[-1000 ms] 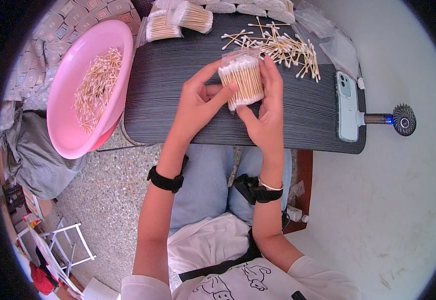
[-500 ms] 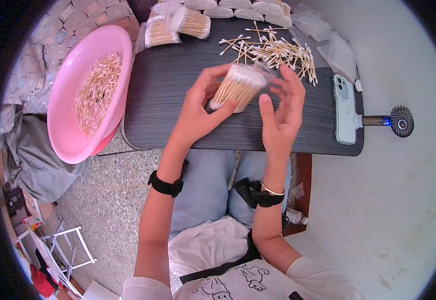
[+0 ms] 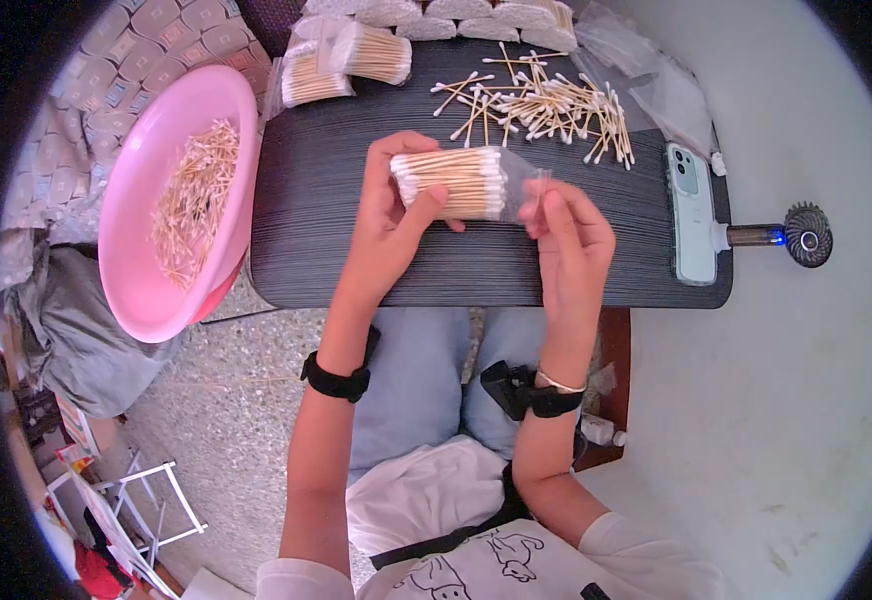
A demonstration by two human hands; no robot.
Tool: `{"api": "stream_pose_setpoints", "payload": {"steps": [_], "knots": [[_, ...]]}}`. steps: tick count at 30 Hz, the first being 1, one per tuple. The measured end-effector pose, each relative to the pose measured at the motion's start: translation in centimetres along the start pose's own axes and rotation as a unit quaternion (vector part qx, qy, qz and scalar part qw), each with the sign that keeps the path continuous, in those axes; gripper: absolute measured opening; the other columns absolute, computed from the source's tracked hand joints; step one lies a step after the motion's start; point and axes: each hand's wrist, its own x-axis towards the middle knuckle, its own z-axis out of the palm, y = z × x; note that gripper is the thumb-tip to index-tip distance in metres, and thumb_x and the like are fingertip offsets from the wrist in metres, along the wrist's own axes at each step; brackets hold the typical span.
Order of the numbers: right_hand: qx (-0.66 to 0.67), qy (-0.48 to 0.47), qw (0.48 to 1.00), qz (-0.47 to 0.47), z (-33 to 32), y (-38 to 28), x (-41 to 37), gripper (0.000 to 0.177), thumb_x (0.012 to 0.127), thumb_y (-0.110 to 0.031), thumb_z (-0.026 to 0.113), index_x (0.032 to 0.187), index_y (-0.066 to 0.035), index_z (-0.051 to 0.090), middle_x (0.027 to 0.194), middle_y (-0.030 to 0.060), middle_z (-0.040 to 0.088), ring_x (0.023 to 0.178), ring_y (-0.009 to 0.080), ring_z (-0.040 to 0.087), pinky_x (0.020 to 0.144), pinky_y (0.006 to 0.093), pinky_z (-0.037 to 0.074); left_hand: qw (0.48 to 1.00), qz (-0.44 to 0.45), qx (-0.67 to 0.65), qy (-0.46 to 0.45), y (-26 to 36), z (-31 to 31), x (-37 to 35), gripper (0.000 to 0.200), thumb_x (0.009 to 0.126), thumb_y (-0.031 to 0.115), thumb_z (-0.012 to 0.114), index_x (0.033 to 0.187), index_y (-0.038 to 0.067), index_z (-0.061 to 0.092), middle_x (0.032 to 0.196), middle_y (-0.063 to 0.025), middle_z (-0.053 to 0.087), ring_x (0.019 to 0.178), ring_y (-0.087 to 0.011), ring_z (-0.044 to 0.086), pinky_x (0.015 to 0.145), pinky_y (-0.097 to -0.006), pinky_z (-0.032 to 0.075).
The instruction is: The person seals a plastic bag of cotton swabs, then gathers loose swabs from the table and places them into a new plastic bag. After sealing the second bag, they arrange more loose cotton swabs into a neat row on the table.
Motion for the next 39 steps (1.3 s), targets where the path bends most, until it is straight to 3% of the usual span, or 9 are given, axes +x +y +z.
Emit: {"api": "stream_pose_setpoints", "payload": {"steps": [4,9,13,21,25,30,33,39], "knots": [[-0.016,-0.033,0.999,0.037,0.0,0.1,-0.1,0.017,0.089,-0.007,0.060,0.102,0.002,0.066,0.072,0.0044,0.063,0.060,0.0056,0.052,0.053,0.0173,0.039,1.000,-0.021,-0.004,-0.014,-0.1,-0.2,0.1,0.030,0.089,0.005,0.055,0.116,0.005,0.043,0.099,-0.0060,0.051,0.076,-0.0081,0.053,0.052,-0.0210,0.047],[-0.082,-0.025,0.996,0.037,0.4,0.0,-0.3,0.016,0.086,-0.003,0.062,0.101,0.001,0.067,0.069,0.0038,0.062,0.054,0.0040,0.050,0.046,0.0157,0.036,0.999,-0.025,0.024,-0.015,0.0,-0.1,0.0,0.028,0.088,0.004,0.055,0.114,0.005,0.045,0.091,-0.0032,0.052,0.065,-0.0046,0.048,0.048,-0.0195,0.041],[-0.133,-0.020,0.991,-0.011,0.2,0.3,-0.4,0.016,0.086,0.000,0.060,0.101,0.000,0.067,0.070,0.0036,0.063,0.057,0.0039,0.052,0.048,0.0165,0.038,0.998,-0.038,0.050,-0.018,-0.1,-0.4,-0.1,0.027,0.087,0.004,0.056,0.113,0.006,0.047,0.089,-0.0014,0.052,0.063,-0.0026,0.044,0.048,-0.0173,0.036],[-0.248,-0.011,0.965,-0.086,0.4,1.8,-0.1,0.010,0.089,-0.004,0.058,0.098,0.002,0.058,0.081,0.0013,0.061,0.066,0.0042,0.052,0.057,0.0209,0.043,0.995,-0.024,0.093,-0.005,-0.2,-0.4,0.1,0.027,0.086,0.006,0.056,0.112,0.006,0.048,0.090,0.0011,0.051,0.067,-0.0021,0.043,0.054,-0.0177,0.036],[-0.188,0.009,0.977,-0.101,0.5,1.9,0.0,0.013,0.092,-0.006,0.056,0.103,0.001,0.056,0.085,0.0026,0.060,0.071,0.0056,0.054,0.063,0.0212,0.045,0.994,-0.073,0.076,0.008,0.4,-0.5,0.0,0.028,0.085,0.006,0.056,0.112,0.005,0.049,0.094,-0.0005,0.052,0.076,-0.0047,0.046,0.064,-0.0194,0.039],[-0.093,-0.019,0.993,-0.073,0.7,1.3,0.0,0.014,0.092,-0.005,0.056,0.104,0.003,0.056,0.088,0.0053,0.062,0.076,0.0088,0.058,0.065,0.0211,0.047,0.997,-0.021,0.079,0.012,-0.1,-0.6,0.2,0.027,0.086,0.006,0.056,0.112,0.005,0.049,0.097,-0.0016,0.052,0.083,-0.0062,0.048,0.071,-0.0209,0.041],[-0.102,-0.038,0.993,-0.054,0.6,0.9,-0.2,0.012,0.089,-0.003,0.058,0.099,0.004,0.059,0.087,0.0052,0.063,0.076,0.0093,0.060,0.065,0.0216,0.048,0.996,-0.016,0.083,0.022,0.1,-0.2,0.1,0.029,0.085,0.007,0.059,0.112,0.005,0.049,0.096,-0.0015,0.053,0.084,-0.0065,0.050,0.073,-0.0215,0.042],[-0.323,-0.044,0.943,-0.065,-0.6,0.1,-0.2,0.010,0.087,-0.004,0.061,0.092,0.005,0.063,0.083,0.0039,0.064,0.068,0.0088,0.059,0.061,0.0224,0.047,0.986,0.033,0.163,0.016,-0.1,-0.1,0.3,0.029,0.083,0.012,0.067,0.107,0.005,0.053,0.093,-0.0020,0.058,0.082,-0.0071,0.053,0.071,-0.0218,0.044]]}}
